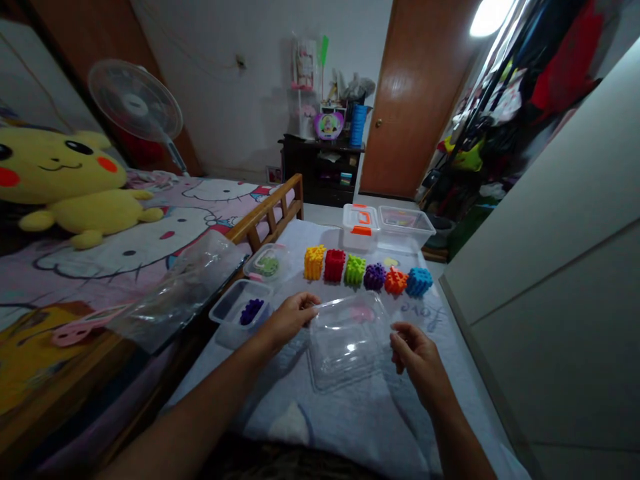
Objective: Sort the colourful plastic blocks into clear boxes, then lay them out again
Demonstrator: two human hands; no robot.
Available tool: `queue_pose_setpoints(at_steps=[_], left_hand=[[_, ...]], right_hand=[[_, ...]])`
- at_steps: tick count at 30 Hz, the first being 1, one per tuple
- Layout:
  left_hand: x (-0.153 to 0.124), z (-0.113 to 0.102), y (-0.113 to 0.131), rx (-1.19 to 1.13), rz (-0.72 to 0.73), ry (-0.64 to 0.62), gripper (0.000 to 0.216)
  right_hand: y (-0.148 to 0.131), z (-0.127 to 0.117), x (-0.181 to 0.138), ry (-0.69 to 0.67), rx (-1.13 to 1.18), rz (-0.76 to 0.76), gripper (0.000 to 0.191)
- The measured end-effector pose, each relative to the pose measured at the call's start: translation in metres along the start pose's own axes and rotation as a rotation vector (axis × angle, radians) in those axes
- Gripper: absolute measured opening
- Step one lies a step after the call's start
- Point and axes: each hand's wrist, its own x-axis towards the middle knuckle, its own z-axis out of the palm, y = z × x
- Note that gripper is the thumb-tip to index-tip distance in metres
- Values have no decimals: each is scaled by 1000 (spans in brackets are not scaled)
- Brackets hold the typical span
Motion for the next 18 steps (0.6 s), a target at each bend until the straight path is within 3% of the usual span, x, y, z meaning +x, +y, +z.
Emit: queue_pose_setpoints(at_steps=[3,8,13,18], left_hand=[[4,3,-12,-131,46,142,37],[-10,8,-28,-420,-10,235,45],[-25,14,-37,-579,-64,239,42],[-29,19,-43,-539,-32,178,40]], right_hand=[[4,2,0,-1,-93,-4,48],[9,1,6,59,-294,-51,48],[8,2,10,112,-433,-148,49],[3,6,7,176,-560,-310,39]])
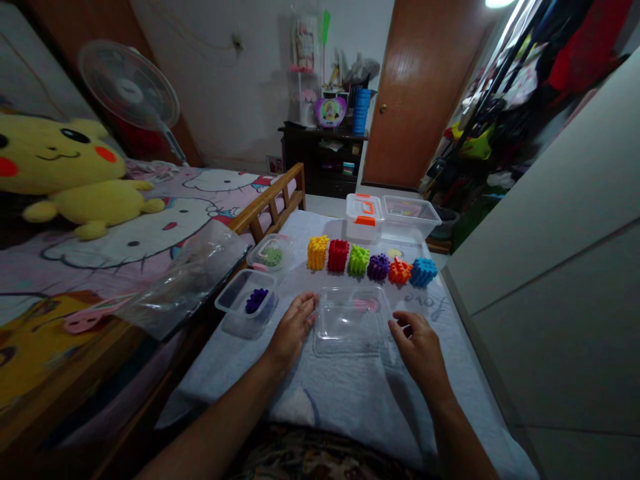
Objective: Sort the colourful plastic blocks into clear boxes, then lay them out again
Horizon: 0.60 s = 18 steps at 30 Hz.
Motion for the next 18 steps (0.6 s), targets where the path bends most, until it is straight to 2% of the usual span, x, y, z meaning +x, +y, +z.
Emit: queue_pose_setpoints(at_steps=[4,10,15,18], left_hand=[[-1,-2,-9,109,49,-62,53],[0,-6,-19,353,159,-169,90],[0,-6,-17,481,208,-169,92],[3,-9,-16,489,208,-206,107]], right_hand=[[-3,2,-4,-14,-42,-12,36],[-4,5,-10,-2,-68,-7,32],[0,8,-9,-63,10,96,34],[4,6,-7,-122,16,144,39]])
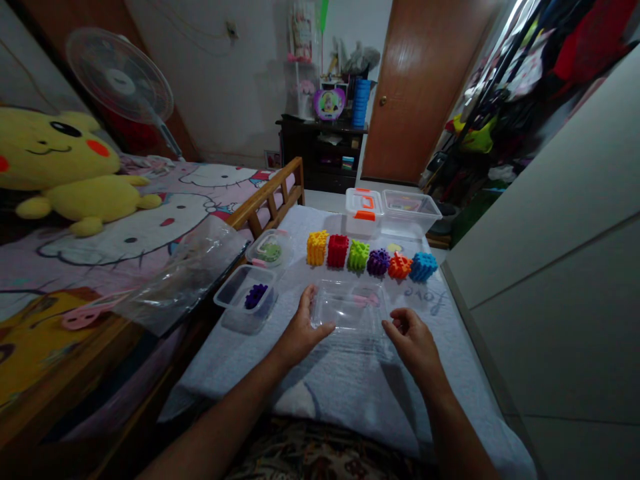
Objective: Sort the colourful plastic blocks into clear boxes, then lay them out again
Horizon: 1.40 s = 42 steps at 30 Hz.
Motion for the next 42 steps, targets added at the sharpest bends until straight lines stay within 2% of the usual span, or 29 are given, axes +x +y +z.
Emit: queue_pose_setpoints(at_steps=[2,4,6,8,11,14,19,26,35,42], left_hand=[[3,-6,-3,-1,11,-57,126],[6,-14,-6,16,27,-120,141],[10,-22,-9,61,39,-166,148],[14,-27,-10,97,48,-198,151],[20,-28,-11,107,64,-245,151],[24,-26,-11,134,79,-254,148],[24,-24,-11,125,76,-223,140],[21,-23,-3,155,69,-189,134],[19,-23,-7,171,79,-194,129],[18,-21,-7,126,65,-186,128]], right_hand=[[0,-5,3,-6,-55,-75,48],[-3,-10,9,-50,-150,-244,69],[-10,-12,16,-162,-270,-416,94],[-19,-10,25,-297,-402,-514,113],[-31,-4,39,-456,-558,-547,123],[-34,1,50,-503,-624,-567,119],[-31,-1,55,-466,-608,-641,106],[-38,-8,55,-540,-578,-623,100],[-61,-10,41,-548,-616,-631,80],[-58,-6,34,-493,-637,-639,69]])
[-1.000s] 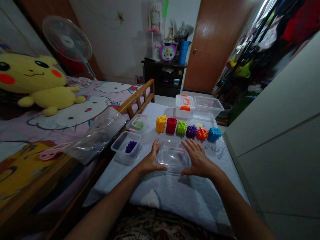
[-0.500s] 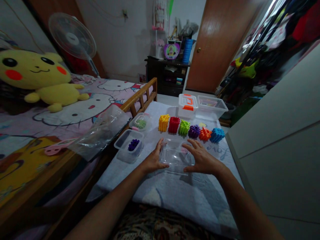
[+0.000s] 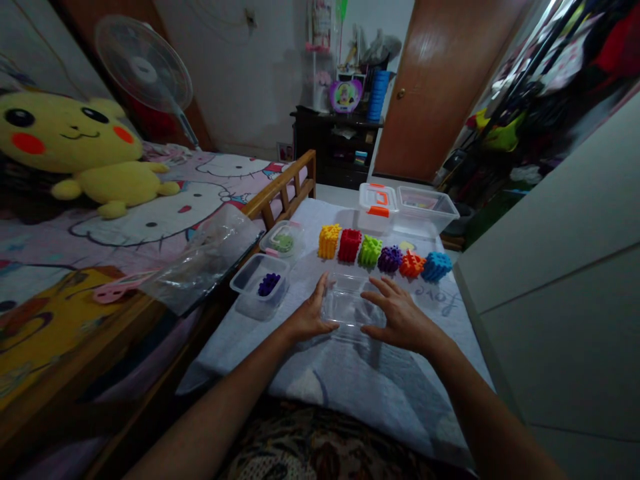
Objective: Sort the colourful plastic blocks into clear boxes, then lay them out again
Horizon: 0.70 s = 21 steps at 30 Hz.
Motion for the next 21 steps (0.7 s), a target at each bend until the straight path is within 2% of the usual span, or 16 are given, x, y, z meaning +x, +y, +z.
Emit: queue_pose_setpoints(at_steps=[4,9,11,16,21], left_hand=[[0,-1,3,-6,-4,-7,129],[-1,1,6,4,18,2,134],[0,1,3,10,28,3,137],[3,0,-8,34,53,-20,136],[1,0,-11,18,65,-10,132]], right_hand=[[-8,1,-2,69,-90,-30,64],[-39,8,12,122,-109,-147,75],[-52,13,21,122,-111,-190,66],[-69,22,35,82,-176,-264,19],[-69,29,36,69,-176,-344,12]])
